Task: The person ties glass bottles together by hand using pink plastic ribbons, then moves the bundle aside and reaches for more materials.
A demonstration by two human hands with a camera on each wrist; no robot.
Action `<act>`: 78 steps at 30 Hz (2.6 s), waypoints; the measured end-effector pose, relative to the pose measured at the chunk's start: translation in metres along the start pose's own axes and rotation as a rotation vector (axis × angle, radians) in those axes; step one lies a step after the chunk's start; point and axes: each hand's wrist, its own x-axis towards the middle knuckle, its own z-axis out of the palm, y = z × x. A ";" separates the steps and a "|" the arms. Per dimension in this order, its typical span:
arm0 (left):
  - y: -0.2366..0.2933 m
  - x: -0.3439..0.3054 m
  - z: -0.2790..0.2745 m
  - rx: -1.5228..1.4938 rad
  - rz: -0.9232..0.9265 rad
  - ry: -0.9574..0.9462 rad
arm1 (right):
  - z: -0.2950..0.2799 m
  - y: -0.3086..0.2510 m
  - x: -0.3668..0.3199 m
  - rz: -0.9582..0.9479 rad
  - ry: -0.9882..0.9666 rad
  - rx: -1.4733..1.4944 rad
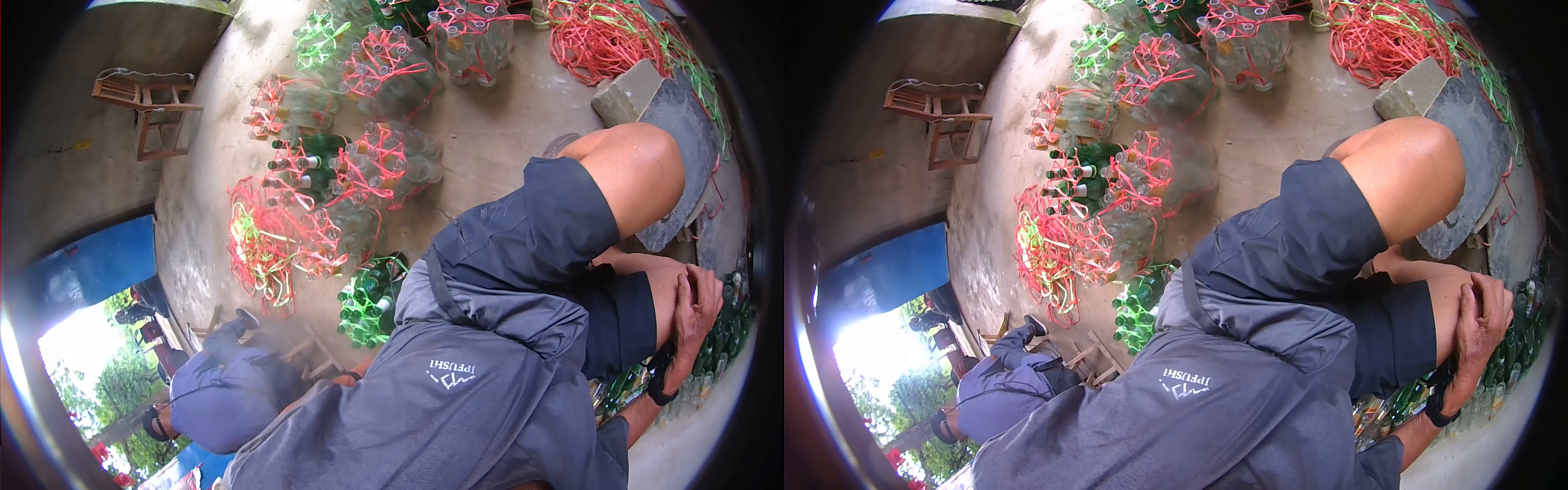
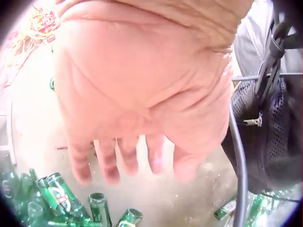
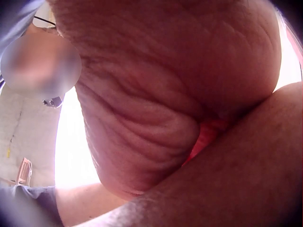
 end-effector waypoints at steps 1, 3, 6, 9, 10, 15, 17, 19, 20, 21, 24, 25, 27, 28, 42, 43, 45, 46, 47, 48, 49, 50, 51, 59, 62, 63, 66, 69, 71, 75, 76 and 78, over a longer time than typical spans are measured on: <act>0.000 0.000 0.000 -0.001 0.003 -0.001 | -0.001 -0.002 0.000 0.015 -0.004 0.001; -0.001 0.000 0.001 -0.004 0.007 -0.002 | 0.001 -0.001 0.000 -0.003 0.009 -0.004; -0.003 -0.001 0.002 -0.008 0.015 -0.002 | 0.001 0.002 0.000 -0.033 0.018 -0.009; -0.002 0.004 0.000 -0.008 0.032 -0.005 | 0.000 0.000 -0.001 -0.033 0.013 -0.015; -0.002 0.006 0.000 -0.009 0.037 -0.006 | -0.001 -0.002 0.000 -0.030 0.007 -0.018; -0.004 0.007 0.001 -0.021 0.049 -0.002 | 0.002 0.002 -0.003 -0.021 0.003 -0.025; -0.004 0.009 0.002 -0.026 0.059 0.002 | 0.001 0.002 -0.003 -0.023 0.014 -0.024; -0.003 0.012 0.002 -0.030 0.070 0.006 | 0.003 0.007 -0.003 -0.046 0.014 -0.027; -0.002 0.014 0.000 -0.030 0.075 0.009 | 0.004 0.007 -0.002 -0.046 0.020 -0.024; -0.002 0.015 -0.001 -0.030 0.080 0.011 | 0.004 0.006 -0.002 -0.046 0.025 -0.027; -0.003 0.017 0.000 -0.037 0.088 0.010 | 0.006 0.009 -0.004 -0.050 0.030 -0.022; -0.002 0.018 0.001 -0.042 0.092 0.011 | 0.006 0.009 -0.004 -0.053 0.031 -0.013; -0.003 0.019 0.004 -0.053 0.097 0.014 | 0.005 0.007 -0.005 -0.055 0.033 -0.018; -0.003 0.019 0.005 -0.059 0.100 0.018 | 0.005 0.006 -0.005 -0.053 0.035 -0.021; 0.000 0.023 0.014 -0.107 0.130 0.049 | 0.004 0.001 -0.006 -0.046 0.042 -0.017; 0.000 0.022 0.015 -0.107 0.131 0.047 | 0.003 -0.001 -0.006 -0.043 0.047 -0.021; 0.001 0.020 0.015 -0.104 0.131 0.044 | 0.002 -0.003 -0.005 -0.037 0.050 -0.023; 0.002 0.020 0.014 -0.102 0.130 0.042 | 0.002 -0.004 -0.005 -0.034 0.053 -0.025; 0.002 0.021 0.013 -0.099 0.130 0.041 | 0.003 -0.004 -0.005 -0.030 0.052 -0.023; 0.003 0.020 0.012 -0.098 0.129 0.038 | 0.002 -0.004 -0.006 -0.027 0.055 -0.029; 0.004 0.017 0.013 -0.096 0.125 0.035 | 0.003 -0.004 -0.006 -0.025 0.056 -0.034; 0.004 0.010 0.014 -0.095 0.124 0.033 | 0.002 -0.004 -0.006 -0.022 0.052 -0.033; 0.011 0.012 0.010 -0.091 0.121 0.029 | 0.003 -0.003 -0.007 -0.035 0.060 -0.031; 0.015 0.033 0.002 0.112 0.150 0.311 | 0.003 0.000 -0.010 -0.028 0.051 -0.015; 0.020 0.030 -0.003 0.161 0.144 0.418 | 0.005 0.002 -0.010 -0.046 0.056 -0.042; 0.020 0.032 -0.004 0.166 0.163 0.455 | 0.005 0.002 -0.009 -0.048 0.061 -0.043; 0.013 0.038 -0.003 0.168 0.123 0.505 | 0.002 -0.002 -0.007 -0.050 0.062 -0.037; 0.013 0.045 -0.004 0.180 0.033 0.554 | 0.001 -0.002 -0.006 -0.047 0.057 -0.025; 0.014 0.047 -0.006 0.179 0.061 0.554 | 0.002 -0.001 -0.007 -0.038 0.057 -0.024; 0.014 0.051 -0.007 0.196 0.048 0.529 | 0.003 -0.004 -0.006 -0.033 0.063 -0.028; 0.013 0.051 -0.006 0.196 0.051 0.534 | 0.003 -0.004 -0.006 -0.037 0.065 -0.033; 0.013 0.054 -0.006 0.254 0.094 0.536 | 0.004 -0.003 -0.006 -0.038 0.069 -0.030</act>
